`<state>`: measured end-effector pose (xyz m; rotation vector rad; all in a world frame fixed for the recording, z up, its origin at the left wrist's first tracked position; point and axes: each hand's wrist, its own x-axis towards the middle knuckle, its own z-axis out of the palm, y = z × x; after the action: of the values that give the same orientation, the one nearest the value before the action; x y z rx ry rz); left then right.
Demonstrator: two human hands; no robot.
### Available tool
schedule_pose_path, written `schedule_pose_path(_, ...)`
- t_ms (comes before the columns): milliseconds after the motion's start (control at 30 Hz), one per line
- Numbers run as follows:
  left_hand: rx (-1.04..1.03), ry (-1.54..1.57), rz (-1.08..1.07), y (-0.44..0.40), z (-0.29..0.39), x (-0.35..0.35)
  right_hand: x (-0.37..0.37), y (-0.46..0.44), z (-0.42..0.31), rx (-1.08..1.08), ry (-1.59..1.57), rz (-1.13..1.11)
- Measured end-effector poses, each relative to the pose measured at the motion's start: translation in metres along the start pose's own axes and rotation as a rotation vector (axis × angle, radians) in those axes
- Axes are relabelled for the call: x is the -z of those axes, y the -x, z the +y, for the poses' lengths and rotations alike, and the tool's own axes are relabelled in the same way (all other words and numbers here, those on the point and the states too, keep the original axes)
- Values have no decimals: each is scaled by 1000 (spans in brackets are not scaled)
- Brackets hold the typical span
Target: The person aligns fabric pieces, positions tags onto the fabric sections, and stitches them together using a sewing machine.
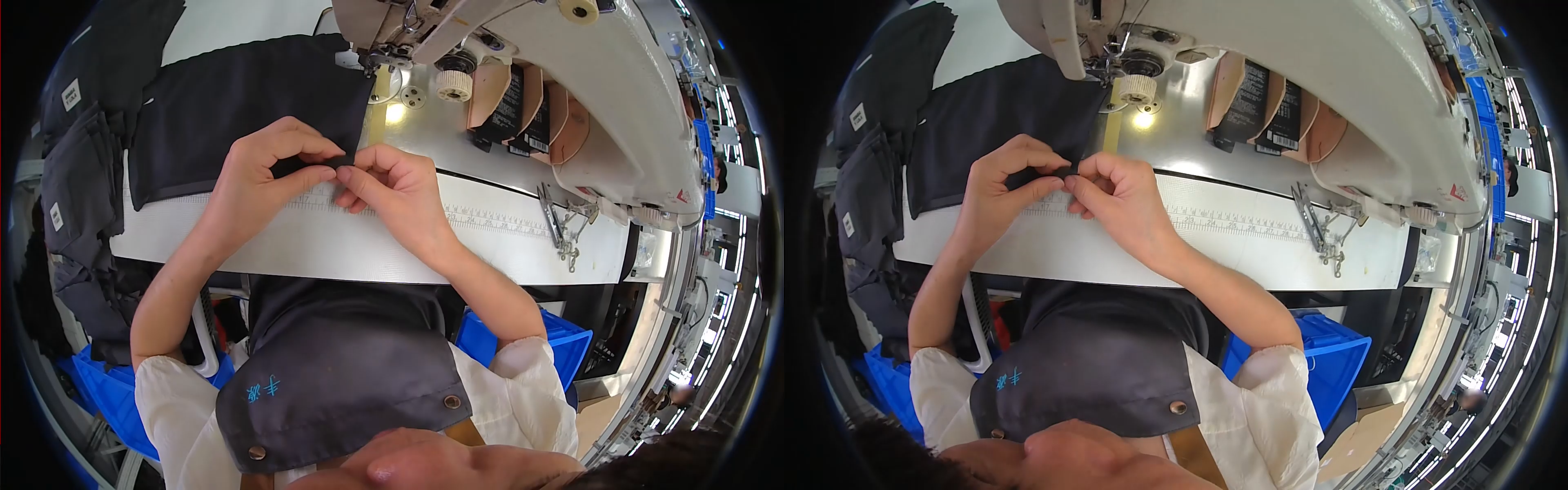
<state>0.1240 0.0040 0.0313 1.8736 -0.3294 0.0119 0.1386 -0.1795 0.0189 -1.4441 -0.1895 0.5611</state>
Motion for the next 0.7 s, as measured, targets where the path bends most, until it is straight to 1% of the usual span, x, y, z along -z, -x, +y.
schedule_pose_path(100,52,73,-26,2,-2,1,-1,1,2,3,-14,2)
schedule_pose_path(200,28,-26,-10,4,3,-1,-1,1,1,2,-13,8)
schedule_pose_path(300,-388,-447,47,6,-1,-3,0,2,1,9,-15,-4)
schedule_pose_path(367,-429,-515,56,7,-1,-6,1,3,1,15,-26,-14)
schedule_pose_path(467,-495,-586,42,7,1,-5,2,4,-5,-71,-235,-19)
schedule_pose_path(500,-517,-604,34,6,1,-4,2,4,-5,-63,-203,-22)
schedule_pose_path(567,-553,-608,33,5,-3,-3,1,2,-5,-48,-141,-30)
schedule_pose_path(600,-571,-611,33,6,-4,-3,3,2,-4,-65,-165,-42)
schedule_pose_path(700,-434,-707,93,9,-2,-8,7,2,-3,-106,-212,-64)
